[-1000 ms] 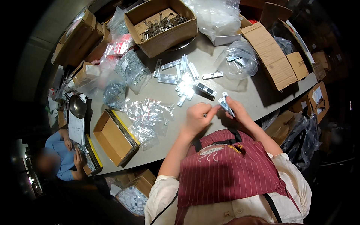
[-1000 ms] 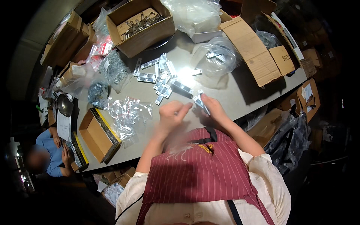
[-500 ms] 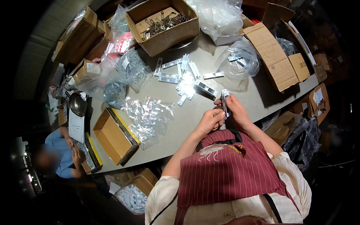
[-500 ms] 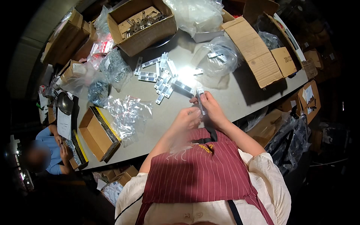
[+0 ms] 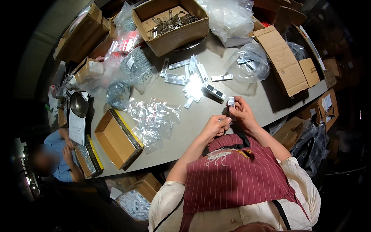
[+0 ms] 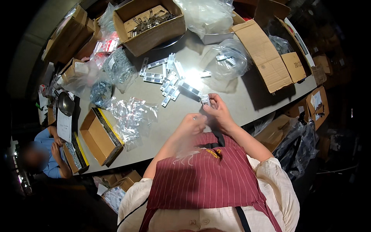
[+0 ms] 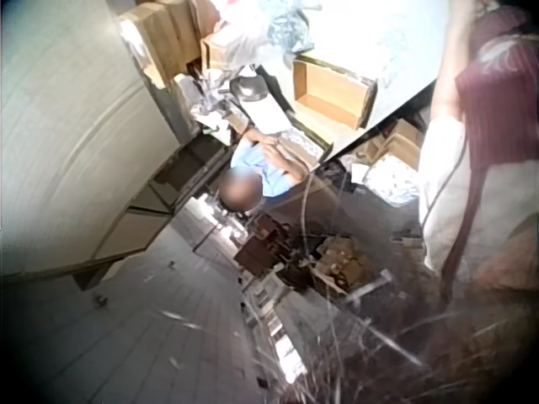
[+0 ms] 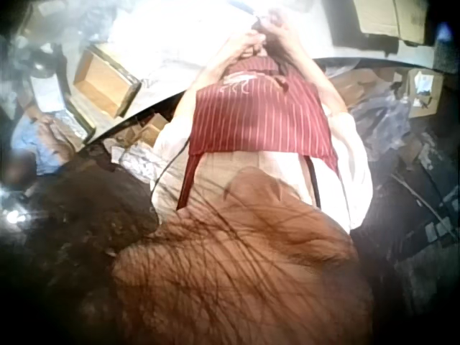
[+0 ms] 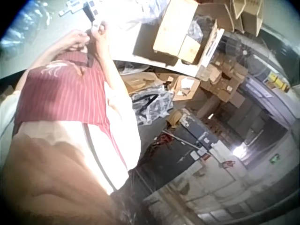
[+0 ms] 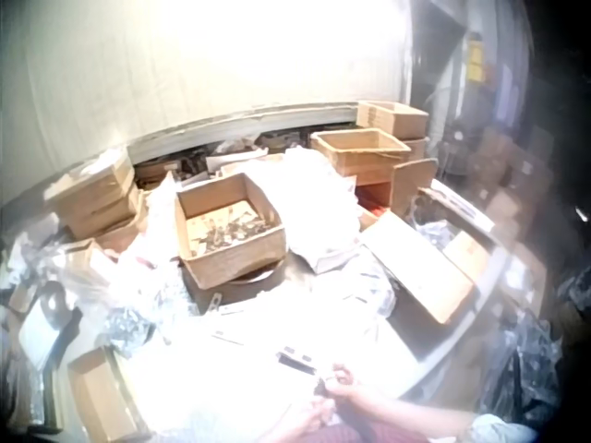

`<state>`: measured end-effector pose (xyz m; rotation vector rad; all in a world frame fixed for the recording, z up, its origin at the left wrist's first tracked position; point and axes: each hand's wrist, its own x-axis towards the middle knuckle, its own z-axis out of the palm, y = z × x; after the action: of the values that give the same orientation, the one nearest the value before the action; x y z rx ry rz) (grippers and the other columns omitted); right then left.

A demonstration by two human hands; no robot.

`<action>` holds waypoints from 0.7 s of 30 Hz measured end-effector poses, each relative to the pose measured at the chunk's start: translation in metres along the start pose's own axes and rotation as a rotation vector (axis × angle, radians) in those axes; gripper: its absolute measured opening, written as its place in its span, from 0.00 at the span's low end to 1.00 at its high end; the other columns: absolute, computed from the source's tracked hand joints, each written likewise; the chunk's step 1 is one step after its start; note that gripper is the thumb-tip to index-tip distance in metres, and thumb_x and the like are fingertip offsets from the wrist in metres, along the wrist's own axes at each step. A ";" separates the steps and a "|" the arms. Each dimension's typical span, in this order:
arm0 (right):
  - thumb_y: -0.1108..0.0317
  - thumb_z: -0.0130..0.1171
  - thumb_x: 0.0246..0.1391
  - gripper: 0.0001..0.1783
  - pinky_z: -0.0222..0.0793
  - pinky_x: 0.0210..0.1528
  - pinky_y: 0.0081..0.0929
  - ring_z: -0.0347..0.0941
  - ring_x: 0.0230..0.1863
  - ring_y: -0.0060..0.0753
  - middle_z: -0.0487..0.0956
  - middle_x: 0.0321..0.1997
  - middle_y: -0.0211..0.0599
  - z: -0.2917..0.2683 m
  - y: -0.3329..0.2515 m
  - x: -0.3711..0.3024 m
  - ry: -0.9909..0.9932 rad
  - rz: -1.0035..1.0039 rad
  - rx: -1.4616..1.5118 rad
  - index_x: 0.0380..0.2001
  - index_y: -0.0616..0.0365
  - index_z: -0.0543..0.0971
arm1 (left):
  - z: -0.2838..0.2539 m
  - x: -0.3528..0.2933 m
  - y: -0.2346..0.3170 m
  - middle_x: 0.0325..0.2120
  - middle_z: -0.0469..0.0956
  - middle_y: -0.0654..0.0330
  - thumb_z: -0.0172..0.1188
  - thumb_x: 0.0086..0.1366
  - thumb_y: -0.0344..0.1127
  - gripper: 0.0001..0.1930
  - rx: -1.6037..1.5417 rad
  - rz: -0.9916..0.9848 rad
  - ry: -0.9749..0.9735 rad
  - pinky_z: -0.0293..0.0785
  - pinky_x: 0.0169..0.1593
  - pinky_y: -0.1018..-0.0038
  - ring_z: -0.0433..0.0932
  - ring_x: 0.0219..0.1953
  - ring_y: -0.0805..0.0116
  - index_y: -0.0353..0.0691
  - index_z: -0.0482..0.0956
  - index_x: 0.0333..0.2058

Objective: The person picks small metal hardware pieces from a table, places them into clear plastic bags, and then puts the filled bags into a cardboard box. The person repeats this process with multiple items.

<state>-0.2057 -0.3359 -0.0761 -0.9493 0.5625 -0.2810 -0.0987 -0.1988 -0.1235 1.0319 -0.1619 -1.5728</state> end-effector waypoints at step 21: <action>0.73 0.67 0.57 0.19 0.70 0.41 0.19 0.75 0.37 0.17 0.80 0.38 0.26 0.041 -0.002 0.020 -0.077 0.144 -0.010 0.50 0.58 0.73 | -0.034 -0.039 0.023 0.26 0.78 0.62 0.64 0.66 0.37 0.10 0.097 0.017 -0.059 0.66 0.29 0.80 0.73 0.26 0.78 0.36 0.80 0.32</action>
<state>-0.1665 -0.3179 -0.0627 -0.9201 0.5592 -0.1121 -0.0622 -0.1576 -0.1098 1.0572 -0.2889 -1.5940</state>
